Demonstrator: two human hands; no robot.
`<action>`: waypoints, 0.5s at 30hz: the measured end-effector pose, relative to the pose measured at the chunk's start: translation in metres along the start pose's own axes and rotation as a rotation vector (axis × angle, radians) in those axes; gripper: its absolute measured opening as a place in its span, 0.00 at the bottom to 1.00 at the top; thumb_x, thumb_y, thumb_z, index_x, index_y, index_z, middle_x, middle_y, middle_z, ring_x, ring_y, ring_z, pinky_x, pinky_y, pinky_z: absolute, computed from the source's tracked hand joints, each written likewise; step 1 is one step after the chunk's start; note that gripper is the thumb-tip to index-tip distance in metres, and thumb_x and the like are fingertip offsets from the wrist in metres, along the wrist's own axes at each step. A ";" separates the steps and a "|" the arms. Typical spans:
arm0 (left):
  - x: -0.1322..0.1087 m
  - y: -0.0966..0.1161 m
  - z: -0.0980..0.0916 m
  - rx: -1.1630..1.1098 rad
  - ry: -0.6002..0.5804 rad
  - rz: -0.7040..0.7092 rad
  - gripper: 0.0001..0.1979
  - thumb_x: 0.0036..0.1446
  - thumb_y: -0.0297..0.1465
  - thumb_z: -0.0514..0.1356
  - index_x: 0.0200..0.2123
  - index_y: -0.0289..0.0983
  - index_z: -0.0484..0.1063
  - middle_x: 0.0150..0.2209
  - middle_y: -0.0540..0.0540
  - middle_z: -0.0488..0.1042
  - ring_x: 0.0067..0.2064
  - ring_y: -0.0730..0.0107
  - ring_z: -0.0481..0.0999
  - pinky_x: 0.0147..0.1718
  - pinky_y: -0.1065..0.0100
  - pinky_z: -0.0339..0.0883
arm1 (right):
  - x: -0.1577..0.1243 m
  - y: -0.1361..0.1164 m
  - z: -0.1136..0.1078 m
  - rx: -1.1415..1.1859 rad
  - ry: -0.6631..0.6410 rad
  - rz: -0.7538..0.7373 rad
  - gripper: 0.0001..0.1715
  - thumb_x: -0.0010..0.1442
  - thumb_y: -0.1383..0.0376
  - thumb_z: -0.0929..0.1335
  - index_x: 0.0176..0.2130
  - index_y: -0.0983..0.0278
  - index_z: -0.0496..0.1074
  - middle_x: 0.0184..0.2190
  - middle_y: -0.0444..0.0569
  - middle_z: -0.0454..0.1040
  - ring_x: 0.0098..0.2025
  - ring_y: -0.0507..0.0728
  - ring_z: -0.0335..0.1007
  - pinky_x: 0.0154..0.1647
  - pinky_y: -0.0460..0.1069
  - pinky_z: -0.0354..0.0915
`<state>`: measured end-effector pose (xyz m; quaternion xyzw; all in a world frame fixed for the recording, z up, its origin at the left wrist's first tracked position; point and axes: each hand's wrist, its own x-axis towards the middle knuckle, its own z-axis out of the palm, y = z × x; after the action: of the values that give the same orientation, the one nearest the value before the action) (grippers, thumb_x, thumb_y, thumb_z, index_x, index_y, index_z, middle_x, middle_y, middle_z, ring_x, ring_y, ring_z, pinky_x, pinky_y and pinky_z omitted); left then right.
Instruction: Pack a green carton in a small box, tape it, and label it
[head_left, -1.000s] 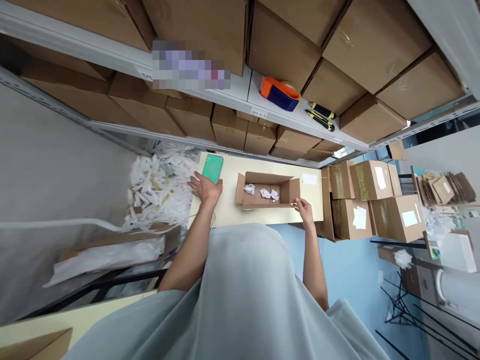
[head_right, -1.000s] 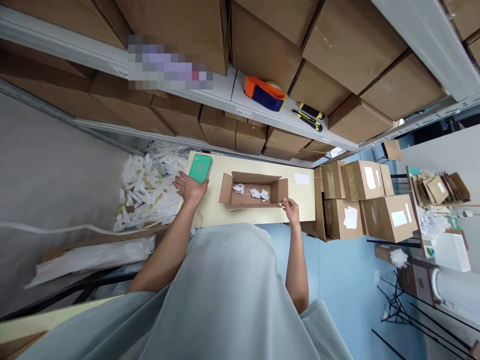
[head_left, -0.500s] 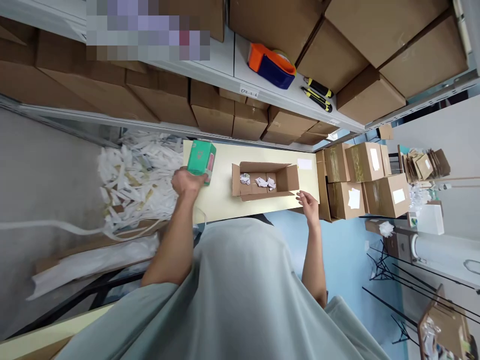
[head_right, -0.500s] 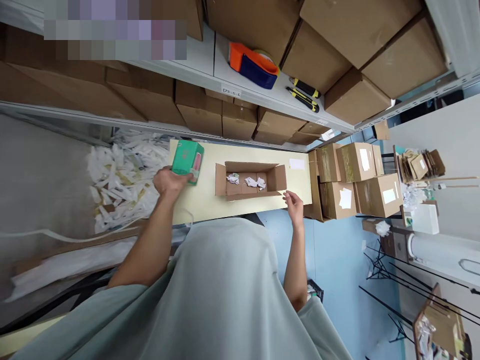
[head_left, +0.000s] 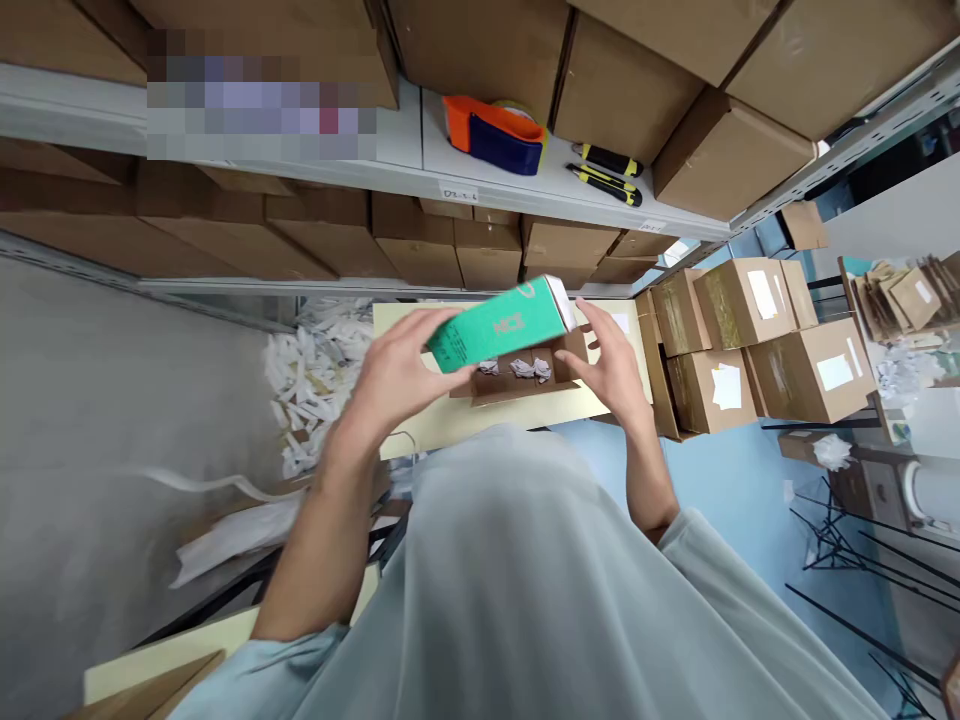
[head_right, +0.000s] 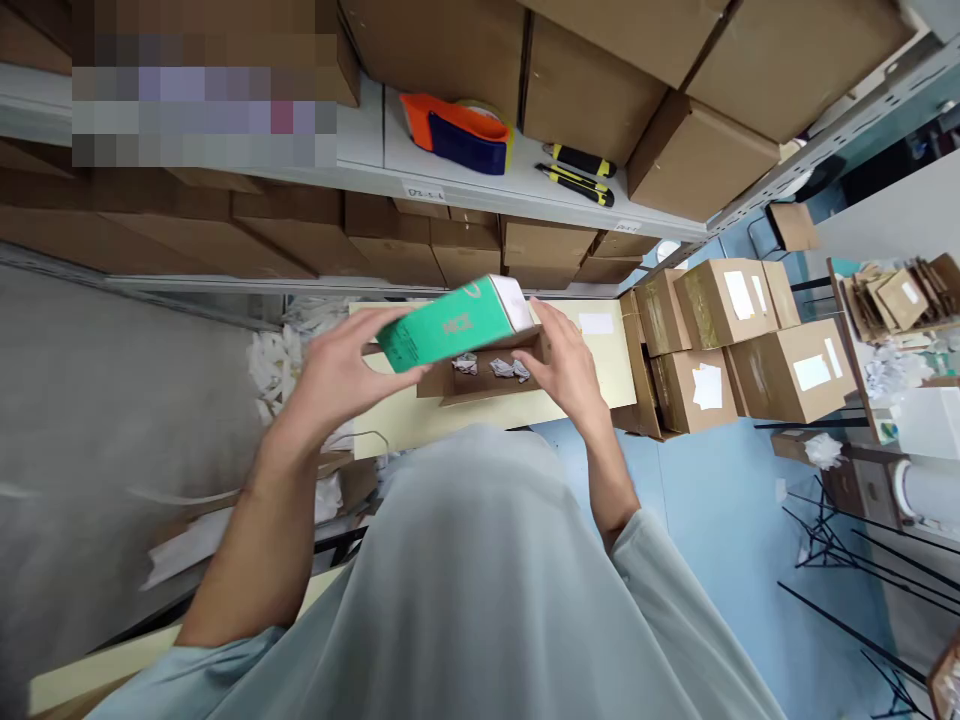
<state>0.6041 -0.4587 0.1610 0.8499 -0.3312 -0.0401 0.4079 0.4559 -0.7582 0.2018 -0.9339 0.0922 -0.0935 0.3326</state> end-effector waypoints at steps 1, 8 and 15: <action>-0.002 0.001 0.012 0.015 -0.063 0.018 0.34 0.61 0.37 0.73 0.70 0.46 0.78 0.66 0.45 0.83 0.66 0.47 0.83 0.68 0.53 0.77 | 0.001 0.006 0.000 -0.062 -0.053 -0.015 0.48 0.75 0.58 0.77 0.84 0.50 0.62 0.81 0.55 0.70 0.77 0.71 0.73 0.73 0.67 0.78; -0.005 -0.045 0.100 0.132 -0.382 0.003 0.35 0.58 0.31 0.69 0.70 0.41 0.75 0.67 0.38 0.81 0.67 0.42 0.82 0.67 0.49 0.78 | 0.012 0.064 0.043 -0.410 -0.551 0.091 0.50 0.70 0.69 0.76 0.82 0.71 0.57 0.75 0.72 0.70 0.71 0.73 0.77 0.67 0.63 0.79; 0.023 -0.072 0.158 0.451 -0.599 -0.111 0.33 0.55 0.18 0.65 0.66 0.32 0.76 0.65 0.26 0.81 0.68 0.35 0.82 0.72 0.43 0.74 | 0.039 0.082 0.119 -0.630 -0.765 0.087 0.35 0.70 0.76 0.75 0.71 0.82 0.69 0.68 0.77 0.76 0.70 0.71 0.76 0.76 0.60 0.68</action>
<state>0.6065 -0.5454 0.0087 0.8857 -0.3895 -0.2348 0.0929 0.5123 -0.7585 0.0633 -0.9517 0.0261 0.3020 0.0477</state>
